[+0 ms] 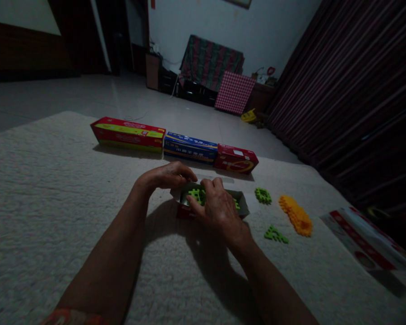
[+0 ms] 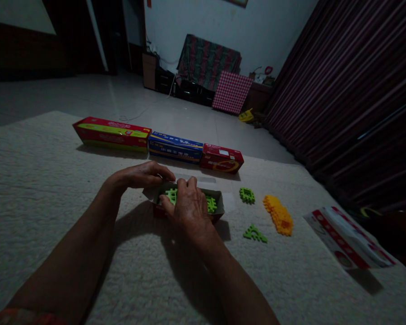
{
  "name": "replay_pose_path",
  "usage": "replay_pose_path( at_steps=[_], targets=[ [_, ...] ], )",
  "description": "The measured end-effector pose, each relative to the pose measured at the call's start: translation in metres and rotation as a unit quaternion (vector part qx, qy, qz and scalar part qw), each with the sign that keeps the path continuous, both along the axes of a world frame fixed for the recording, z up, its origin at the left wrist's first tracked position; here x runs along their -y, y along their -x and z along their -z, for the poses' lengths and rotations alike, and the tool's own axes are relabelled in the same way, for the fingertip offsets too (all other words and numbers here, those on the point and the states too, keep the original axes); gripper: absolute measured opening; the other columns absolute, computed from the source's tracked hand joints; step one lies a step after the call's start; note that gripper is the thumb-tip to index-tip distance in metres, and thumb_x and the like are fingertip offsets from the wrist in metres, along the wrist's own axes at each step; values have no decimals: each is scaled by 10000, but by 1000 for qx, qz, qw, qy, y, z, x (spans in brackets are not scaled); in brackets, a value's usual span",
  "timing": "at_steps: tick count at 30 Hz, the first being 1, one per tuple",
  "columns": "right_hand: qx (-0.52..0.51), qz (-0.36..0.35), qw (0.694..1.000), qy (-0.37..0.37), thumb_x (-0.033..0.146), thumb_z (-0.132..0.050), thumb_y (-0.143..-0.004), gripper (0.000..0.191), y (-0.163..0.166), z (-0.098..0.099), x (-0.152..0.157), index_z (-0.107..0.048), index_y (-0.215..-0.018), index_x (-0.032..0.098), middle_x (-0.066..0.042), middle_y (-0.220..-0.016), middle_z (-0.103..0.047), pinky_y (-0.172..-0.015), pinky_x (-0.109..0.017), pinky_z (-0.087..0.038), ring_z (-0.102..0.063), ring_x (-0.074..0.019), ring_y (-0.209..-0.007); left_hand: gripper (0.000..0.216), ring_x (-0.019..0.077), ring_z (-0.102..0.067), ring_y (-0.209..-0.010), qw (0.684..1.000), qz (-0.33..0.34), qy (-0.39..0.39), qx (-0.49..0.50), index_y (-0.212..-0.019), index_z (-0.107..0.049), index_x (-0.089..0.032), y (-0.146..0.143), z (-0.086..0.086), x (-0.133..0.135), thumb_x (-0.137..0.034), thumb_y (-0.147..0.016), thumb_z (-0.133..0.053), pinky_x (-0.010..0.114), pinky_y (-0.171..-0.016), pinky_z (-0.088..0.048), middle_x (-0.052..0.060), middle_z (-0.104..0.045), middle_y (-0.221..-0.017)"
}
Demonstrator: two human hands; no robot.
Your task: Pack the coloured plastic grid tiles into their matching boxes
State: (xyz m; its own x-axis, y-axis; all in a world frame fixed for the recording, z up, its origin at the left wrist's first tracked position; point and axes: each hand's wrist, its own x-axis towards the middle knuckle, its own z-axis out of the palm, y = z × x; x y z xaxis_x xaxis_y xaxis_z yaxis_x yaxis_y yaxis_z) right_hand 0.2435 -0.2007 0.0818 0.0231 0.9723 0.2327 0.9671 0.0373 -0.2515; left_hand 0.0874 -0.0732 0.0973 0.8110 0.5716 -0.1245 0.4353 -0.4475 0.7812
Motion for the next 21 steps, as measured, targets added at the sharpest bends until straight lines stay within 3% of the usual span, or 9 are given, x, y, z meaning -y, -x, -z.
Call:
replay_pose_path(
  at_steps=[5, 10, 12, 15, 18, 21],
  targets=[
    [-12, -1, 997, -71, 500, -589, -921, 346, -31, -9, -2, -629, -1084, 197, -131, -1036, -617, -766, -440, -541, -636, -276, -872, 504, 155, -597, -692, 1000, -8, -2, -12, -1143, -713, -70, 0, 1, -1, -177, -695, -509, 242, -605, -459, 88, -718, -896],
    [-25, 40, 987, -153, 314, -538, -908, 195, -134, -11, -10, -680, -968, 194, -110, -967, -680, -871, -421, -526, -649, -257, -908, 537, 198, -649, -849, 999, 0, -22, -23, -1149, -727, -107, 0, 8, -8, -208, -677, -492, 276, -724, -498, 104, -738, -1048],
    [-19, 93, 989, -112, 190, -520, -844, 250, -181, -5, -8, -689, -1027, 168, -130, -1059, -698, -887, -410, -530, -667, -246, -900, 543, 215, -655, -901, 999, 1, -27, -21, -1142, -736, -126, -1, 9, -10, -215, -666, -491, 286, -759, -500, 99, -743, -1079],
    [1, 137, 990, -31, 77, -508, -739, 458, -232, 7, 0, -677, -1156, 166, -133, -1244, -681, -975, -387, -502, -658, -260, -1078, 518, 239, -654, -954, 999, 7, -29, -16, -1111, -745, -139, -1, 8, -10, -233, -663, -501, 296, -788, -500, 97, -741, -1110],
    [12, 127, 990, 59, 68, -531, -714, 571, -256, 23, 3, -633, -1264, 185, -126, -1371, -632, -1050, -417, -459, -604, -281, -1219, 513, 230, -652, -891, 999, 9, -24, -25, -1098, -738, -133, 0, 7, -9, -257, -661, -499, 283, -730, -498, 100, -741, -1078],
    [38, 97, 991, 88, 78, -544, -720, 599, -261, 40, 1, -609, -1300, 211, -120, -1407, -607, -1101, -472, -403, -549, -293, -1297, 514, 192, -629, -734, 998, -1, -42, -38, -1104, -741, -147, 1, 9, -7, -273, -677, -484, 254, -617, -470, 77, -742, -953]
  ],
)
